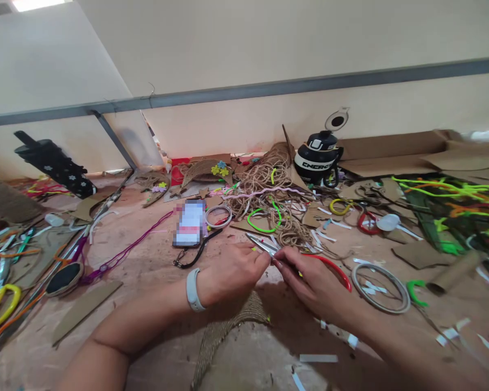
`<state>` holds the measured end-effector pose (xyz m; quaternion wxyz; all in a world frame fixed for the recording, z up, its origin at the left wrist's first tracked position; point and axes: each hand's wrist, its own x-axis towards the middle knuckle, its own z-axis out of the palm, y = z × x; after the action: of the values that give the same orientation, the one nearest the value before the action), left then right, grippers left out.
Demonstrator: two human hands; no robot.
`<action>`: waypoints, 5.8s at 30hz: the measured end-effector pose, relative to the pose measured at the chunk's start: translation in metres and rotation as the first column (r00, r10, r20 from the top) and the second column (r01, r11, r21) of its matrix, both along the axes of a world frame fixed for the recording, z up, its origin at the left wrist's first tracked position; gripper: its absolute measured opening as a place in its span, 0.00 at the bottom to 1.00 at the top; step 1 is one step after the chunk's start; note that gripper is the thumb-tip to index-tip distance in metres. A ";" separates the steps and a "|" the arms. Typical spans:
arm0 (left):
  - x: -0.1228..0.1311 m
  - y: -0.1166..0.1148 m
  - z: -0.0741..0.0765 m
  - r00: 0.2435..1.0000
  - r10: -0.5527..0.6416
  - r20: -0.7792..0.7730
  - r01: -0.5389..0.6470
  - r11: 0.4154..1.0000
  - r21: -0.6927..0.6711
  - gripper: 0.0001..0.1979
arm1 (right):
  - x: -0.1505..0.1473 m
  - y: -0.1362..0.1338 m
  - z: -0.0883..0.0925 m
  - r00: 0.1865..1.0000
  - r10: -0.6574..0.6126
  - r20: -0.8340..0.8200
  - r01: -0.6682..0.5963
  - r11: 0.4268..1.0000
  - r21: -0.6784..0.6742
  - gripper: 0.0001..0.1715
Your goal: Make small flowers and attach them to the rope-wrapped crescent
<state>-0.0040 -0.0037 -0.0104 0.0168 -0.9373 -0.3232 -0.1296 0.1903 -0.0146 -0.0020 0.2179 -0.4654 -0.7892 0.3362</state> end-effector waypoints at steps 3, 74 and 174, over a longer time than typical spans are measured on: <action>0.000 0.000 0.003 0.992 0.098 0.083 -0.084 0.984 -0.160 0.11 | -0.001 -0.002 0.000 0.997 -0.036 -0.064 0.034 0.999 -0.038 0.14; 0.011 0.005 -0.001 0.394 0.759 0.518 0.472 0.316 -0.823 0.18 | -0.007 -0.001 -0.015 0.864 -0.273 -0.423 0.051 0.884 -0.465 0.24; 0.007 0.005 -0.007 0.736 0.374 0.564 0.214 0.662 -0.719 0.12 | -0.006 -0.003 -0.017 0.972 -0.082 -0.221 0.060 0.993 -0.103 0.17</action>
<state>0.0034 0.0015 -0.0170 -0.4789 -0.7296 -0.3745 -0.3132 0.1844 -0.0180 -0.0194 0.2952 -0.4621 -0.7253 0.4162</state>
